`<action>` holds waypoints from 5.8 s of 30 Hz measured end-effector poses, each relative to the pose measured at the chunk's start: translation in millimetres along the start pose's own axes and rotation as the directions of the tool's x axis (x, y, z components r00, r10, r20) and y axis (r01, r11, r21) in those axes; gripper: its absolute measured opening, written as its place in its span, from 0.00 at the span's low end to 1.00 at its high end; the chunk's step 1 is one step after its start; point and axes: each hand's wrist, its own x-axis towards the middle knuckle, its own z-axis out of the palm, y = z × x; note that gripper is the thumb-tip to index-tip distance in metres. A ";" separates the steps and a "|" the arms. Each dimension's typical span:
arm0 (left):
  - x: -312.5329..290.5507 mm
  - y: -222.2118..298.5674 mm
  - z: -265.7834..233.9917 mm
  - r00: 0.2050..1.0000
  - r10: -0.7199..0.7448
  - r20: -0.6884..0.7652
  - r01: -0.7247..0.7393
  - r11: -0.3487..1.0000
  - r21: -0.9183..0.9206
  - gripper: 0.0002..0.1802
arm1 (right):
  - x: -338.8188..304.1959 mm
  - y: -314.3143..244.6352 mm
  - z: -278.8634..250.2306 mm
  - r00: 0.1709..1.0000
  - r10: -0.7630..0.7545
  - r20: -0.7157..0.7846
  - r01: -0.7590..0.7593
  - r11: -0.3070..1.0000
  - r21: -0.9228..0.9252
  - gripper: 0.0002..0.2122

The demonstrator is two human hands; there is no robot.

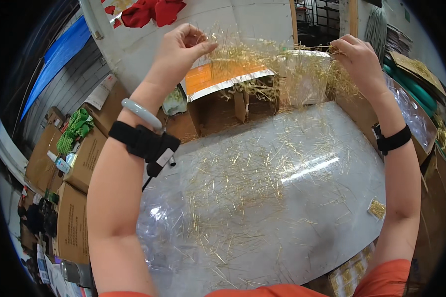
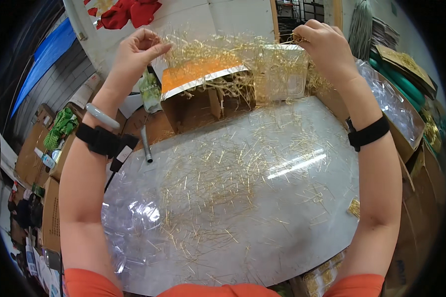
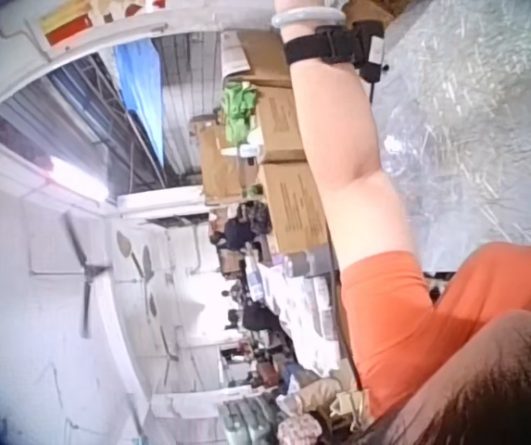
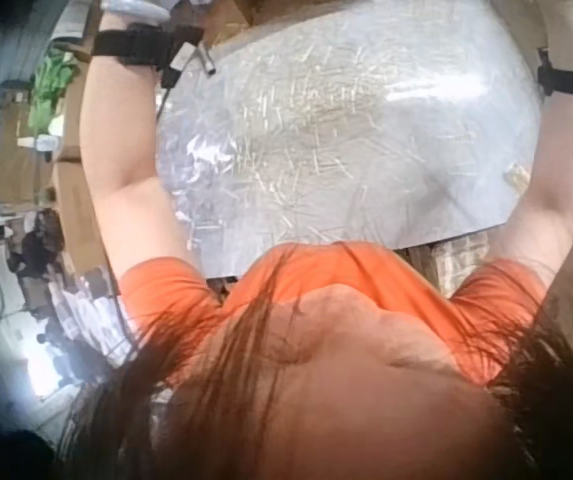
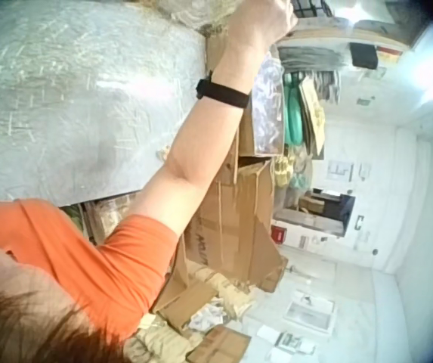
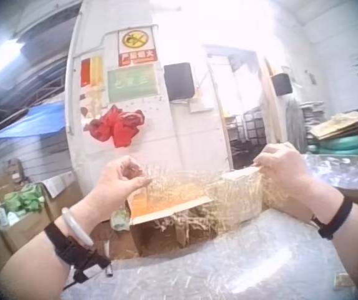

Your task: Packaging small bundles of gold-colored wires into individual plastic bags.

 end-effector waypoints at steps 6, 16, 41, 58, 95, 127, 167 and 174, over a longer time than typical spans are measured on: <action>-21.2 -15.0 -29.4 0.917 -0.355 0.183 0.309 0.921 0.236 0.15 | 31.8 -47.4 19.2 0.975 -0.033 0.219 0.041 0.998 -0.036 0.09; 24.8 -110.1 -50.1 0.737 -0.625 -0.256 0.672 0.719 0.179 0.25 | 132.8 -122.3 134.3 0.943 0.243 0.228 -0.289 0.937 0.196 0.22; -86.0 -7.5 -30.2 0.487 -0.588 0.646 0.802 0.594 -0.065 0.49 | -31.8 -107.1 12.4 0.518 -0.376 0.768 -0.808 -0.510 0.296 0.29; -242.5 68.5 -27.7 0.836 -0.370 0.405 -0.143 0.565 0.812 0.42 | -137.6 -138.9 -101.0 0.661 -0.137 0.738 -0.382 0.785 0.488 0.26; -514.0 162.5 142.6 0.850 -0.475 0.229 0.242 0.737 0.631 0.58 | -337.3 -346.7 -188.6 0.754 -0.036 0.656 -0.300 0.869 0.394 0.26; -546.3 146.5 77.2 0.866 -0.464 0.187 0.341 0.821 0.458 0.54 | -326.1 -304.9 -181.8 0.648 -0.049 0.760 -0.448 0.783 0.432 0.52; -517.1 141.1 105.0 0.917 -0.329 0.224 0.286 0.936 0.204 0.36 | -304.6 -359.4 -191.2 0.774 -0.330 0.541 -0.311 0.545 0.779 0.26; -522.7 145.2 104.2 0.921 -0.332 0.204 0.252 0.906 0.340 0.37 | -294.4 -370.0 -192.4 0.773 -0.387 0.503 -0.190 0.616 0.765 0.25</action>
